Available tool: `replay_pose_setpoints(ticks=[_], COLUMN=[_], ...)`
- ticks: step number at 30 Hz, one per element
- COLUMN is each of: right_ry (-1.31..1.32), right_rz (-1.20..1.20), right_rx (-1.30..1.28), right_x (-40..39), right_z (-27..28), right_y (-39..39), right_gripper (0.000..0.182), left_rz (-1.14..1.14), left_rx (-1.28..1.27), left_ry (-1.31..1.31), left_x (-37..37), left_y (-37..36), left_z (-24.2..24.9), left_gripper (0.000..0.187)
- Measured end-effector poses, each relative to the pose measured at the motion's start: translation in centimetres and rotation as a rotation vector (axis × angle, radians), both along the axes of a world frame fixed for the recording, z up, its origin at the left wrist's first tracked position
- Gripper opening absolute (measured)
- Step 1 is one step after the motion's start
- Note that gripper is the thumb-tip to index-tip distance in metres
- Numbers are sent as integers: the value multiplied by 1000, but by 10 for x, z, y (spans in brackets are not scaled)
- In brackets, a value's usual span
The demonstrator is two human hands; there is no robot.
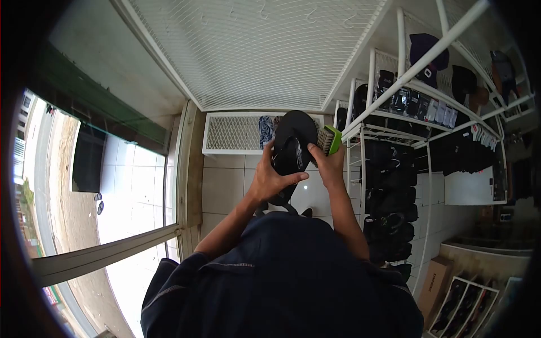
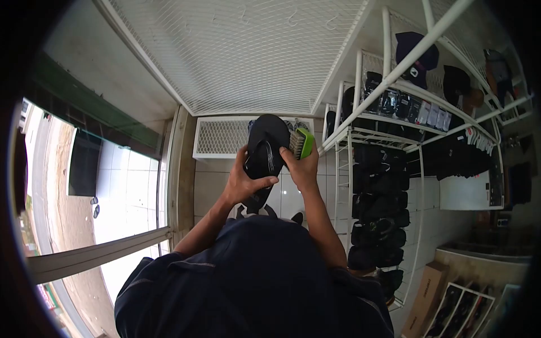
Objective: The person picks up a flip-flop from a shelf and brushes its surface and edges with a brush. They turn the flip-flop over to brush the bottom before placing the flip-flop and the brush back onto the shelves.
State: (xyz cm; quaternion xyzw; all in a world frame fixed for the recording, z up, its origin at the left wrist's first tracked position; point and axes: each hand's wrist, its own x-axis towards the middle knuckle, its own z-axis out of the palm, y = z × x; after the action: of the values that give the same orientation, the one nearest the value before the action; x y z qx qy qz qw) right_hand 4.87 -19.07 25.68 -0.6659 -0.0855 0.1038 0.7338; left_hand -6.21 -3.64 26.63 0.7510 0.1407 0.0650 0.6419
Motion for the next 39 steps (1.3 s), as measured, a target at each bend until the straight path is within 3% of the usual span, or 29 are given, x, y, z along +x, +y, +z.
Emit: replay_pose_setpoints(ticks=[1,5,9,11,13,15,18,21,27,29,33,37,39], right_ry=[-26,-36,-49,-45,-270,-263,-775,-880,-884,-932,-730,-985,-897], right_rz=[6,13,-75,-106,-165,-140,-97,-14,-175,68,-166,60,-79], right_rx=[8,10,-2,-30,-245,-338,-606,-845,-761,-711,-659,-651,-647], right_x=[-3,-15,-25,-31,-39,-47,-52,-51,-39,-43,-19,-36,-23], right_z=[-2,2,-3,-2,8,11,17,25,27,35,32,44,42], right_y=[9,30,33,32,34,28,26,26,22,20,12,20,14], right_gripper=[47,45,42,48,56,59,61,63,62,63,62,60,59], left_rz=[92,129,87,8,-12,-35,-40,-65,-175,-193,-190,-165,-229], left_rx=[131,292,226,127,76,23,-13,-66,16,-24,-31,-134,-85], left_ry=[-148,-182,-56,61,93,123,58,16,-93,-67,-143,-170,-102], left_x=[-2,-6,-8,-13,-14,-15,-19,-21,-28,-29,-25,-19,-19], left_y=[2,17,31,39,48,50,47,43,34,34,28,34,38], left_z=[-4,-5,0,1,-4,-12,-18,-13,-3,-1,-9,5,13], left_gripper=[120,121,104,92,87,82,77,76,77,80,82,82,80])
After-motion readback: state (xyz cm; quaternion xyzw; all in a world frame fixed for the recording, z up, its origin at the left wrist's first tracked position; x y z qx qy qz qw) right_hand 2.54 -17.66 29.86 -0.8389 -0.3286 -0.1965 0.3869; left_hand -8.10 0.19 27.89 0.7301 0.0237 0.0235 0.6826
